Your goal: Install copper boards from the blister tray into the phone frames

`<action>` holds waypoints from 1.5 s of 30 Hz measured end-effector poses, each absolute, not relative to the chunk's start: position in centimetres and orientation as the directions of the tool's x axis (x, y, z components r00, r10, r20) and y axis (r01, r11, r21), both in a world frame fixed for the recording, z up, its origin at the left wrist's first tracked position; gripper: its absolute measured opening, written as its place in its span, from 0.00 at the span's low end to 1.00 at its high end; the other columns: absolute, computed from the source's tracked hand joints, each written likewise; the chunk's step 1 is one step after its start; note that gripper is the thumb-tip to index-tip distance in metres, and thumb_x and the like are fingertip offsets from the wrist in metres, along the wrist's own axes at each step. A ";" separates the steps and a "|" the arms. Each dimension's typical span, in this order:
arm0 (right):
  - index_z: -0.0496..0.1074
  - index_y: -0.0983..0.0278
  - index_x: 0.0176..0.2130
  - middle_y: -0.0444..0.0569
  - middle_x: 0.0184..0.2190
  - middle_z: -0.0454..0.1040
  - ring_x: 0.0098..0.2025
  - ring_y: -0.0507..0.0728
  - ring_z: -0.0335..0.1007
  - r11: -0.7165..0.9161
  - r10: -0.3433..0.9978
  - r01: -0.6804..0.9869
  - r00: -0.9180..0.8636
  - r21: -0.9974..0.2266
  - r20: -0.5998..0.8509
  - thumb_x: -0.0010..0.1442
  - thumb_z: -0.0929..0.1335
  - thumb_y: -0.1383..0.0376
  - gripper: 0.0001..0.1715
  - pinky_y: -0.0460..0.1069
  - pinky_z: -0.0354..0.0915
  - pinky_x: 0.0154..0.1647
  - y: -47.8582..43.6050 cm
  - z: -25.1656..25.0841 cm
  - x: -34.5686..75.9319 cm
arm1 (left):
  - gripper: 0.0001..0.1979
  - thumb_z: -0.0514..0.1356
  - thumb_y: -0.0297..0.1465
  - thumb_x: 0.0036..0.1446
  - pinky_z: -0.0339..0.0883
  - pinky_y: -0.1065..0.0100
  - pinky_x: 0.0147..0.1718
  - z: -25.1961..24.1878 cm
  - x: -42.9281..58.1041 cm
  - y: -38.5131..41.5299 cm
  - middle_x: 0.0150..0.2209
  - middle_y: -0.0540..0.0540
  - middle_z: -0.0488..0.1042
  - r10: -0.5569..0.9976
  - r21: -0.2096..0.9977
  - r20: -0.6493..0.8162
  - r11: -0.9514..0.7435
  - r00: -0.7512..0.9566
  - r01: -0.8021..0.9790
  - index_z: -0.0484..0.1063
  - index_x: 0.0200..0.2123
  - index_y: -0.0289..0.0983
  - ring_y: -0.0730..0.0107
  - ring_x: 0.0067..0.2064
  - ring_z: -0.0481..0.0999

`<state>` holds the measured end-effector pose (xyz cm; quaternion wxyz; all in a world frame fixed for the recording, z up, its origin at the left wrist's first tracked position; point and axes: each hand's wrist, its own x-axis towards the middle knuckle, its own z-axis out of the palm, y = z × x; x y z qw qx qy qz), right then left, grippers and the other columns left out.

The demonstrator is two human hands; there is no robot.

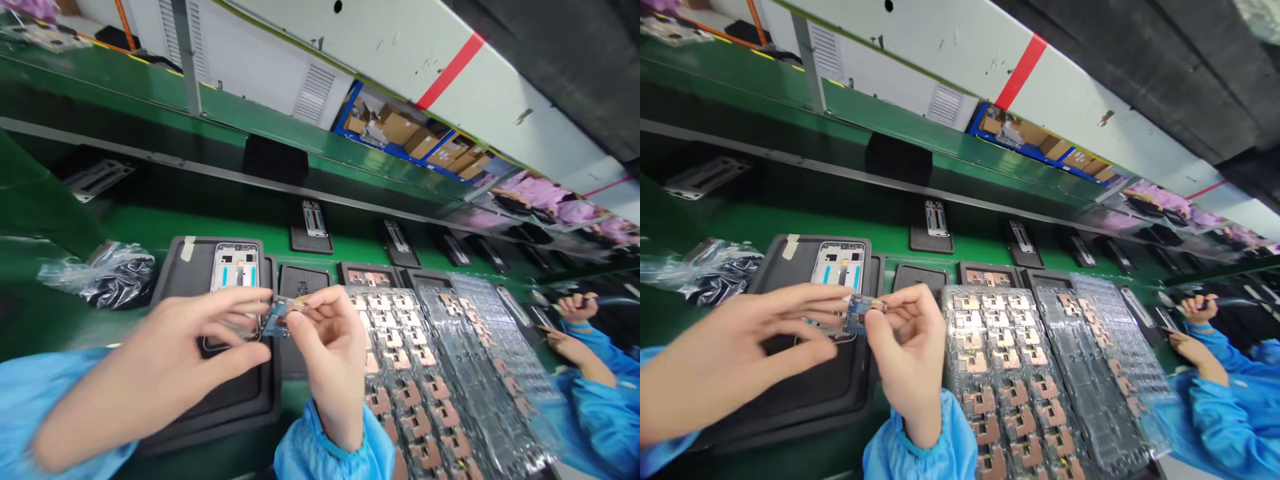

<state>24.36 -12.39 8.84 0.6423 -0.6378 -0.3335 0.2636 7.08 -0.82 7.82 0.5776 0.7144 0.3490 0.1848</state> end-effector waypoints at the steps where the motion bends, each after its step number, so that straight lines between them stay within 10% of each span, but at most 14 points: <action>1: 0.71 0.59 0.38 0.44 0.32 0.79 0.34 0.54 0.79 0.031 0.782 0.113 0.617 -0.993 0.095 0.63 0.74 0.62 0.07 0.47 0.74 0.35 -12.3 8.8 24.4 | 0.18 0.71 0.46 0.59 0.84 0.70 0.37 8.2 8.2 -0.7 0.41 0.50 0.86 0.659 0.963 -0.136 -0.089 0.740 0.256 0.82 0.51 0.48 0.61 0.37 0.87; 5: 0.75 0.60 0.45 0.51 0.43 0.80 0.43 0.58 0.79 -0.244 0.747 0.456 0.651 -0.856 0.134 0.70 0.67 0.57 0.11 0.51 0.75 0.43 -13.2 5.8 27.2 | 0.16 0.70 0.49 0.59 0.81 0.71 0.25 9.0 9.2 -0.1 0.27 0.52 0.83 0.700 0.977 -0.155 0.004 0.697 0.213 0.80 0.40 0.44 0.62 0.26 0.84; 9: 0.74 0.62 0.35 0.51 0.31 0.78 0.32 0.59 0.75 -0.552 0.679 0.581 0.730 -0.598 0.081 0.66 0.65 0.67 0.09 0.51 0.68 0.35 -13.6 -0.5 30.3 | 0.15 0.72 0.47 0.55 0.83 0.71 0.31 9.3 7.2 0.2 0.29 0.56 0.83 0.857 0.955 -0.258 0.157 0.445 0.252 0.77 0.38 0.46 0.64 0.27 0.85; 20: 0.73 0.65 0.35 0.41 0.30 0.75 0.32 0.53 0.73 -0.658 0.686 0.649 0.726 -0.380 0.051 0.71 0.71 0.60 0.13 0.51 0.70 0.39 -12.1 -7.2 31.9 | 0.14 0.70 0.46 0.59 0.85 0.65 0.31 6.0 6.8 1.5 0.33 0.51 0.84 0.785 0.961 -0.268 0.255 0.559 0.103 0.75 0.40 0.44 0.60 0.30 0.87; 30: 0.72 0.62 0.35 0.53 0.29 0.78 0.29 0.59 0.75 -0.538 0.741 0.696 0.660 -0.476 0.126 0.72 0.59 0.55 0.21 0.51 0.67 0.30 -12.1 -0.8 29.7 | 0.26 0.57 0.48 0.72 0.82 0.66 0.32 4.6 6.3 1.2 0.34 0.51 0.76 0.667 0.954 -0.295 0.248 0.684 0.169 0.67 0.67 0.47 0.65 0.31 0.80; 38: 0.70 0.60 0.37 0.41 0.27 0.71 0.26 0.52 0.74 -0.251 0.913 0.303 0.389 -0.919 -0.121 0.74 0.64 0.51 0.18 0.46 0.68 0.29 -11.1 6.7 25.1 | 0.31 0.50 0.53 0.74 0.80 0.69 0.32 4.1 5.8 0.4 0.41 0.50 0.77 0.638 0.944 -0.311 0.119 0.705 0.308 0.56 0.75 0.52 0.70 0.28 0.80; 45: 0.58 0.56 0.33 0.38 0.23 0.67 0.24 0.54 0.69 -0.439 0.795 0.458 0.598 -0.773 -0.097 0.77 0.54 0.57 0.19 0.47 0.65 0.28 -14.2 2.5 27.9 | 0.33 0.54 0.55 0.71 0.78 0.72 0.28 2.9 5.7 0.6 0.33 0.53 0.77 0.632 0.941 -0.301 0.076 0.715 0.329 0.59 0.74 0.53 0.69 0.26 0.78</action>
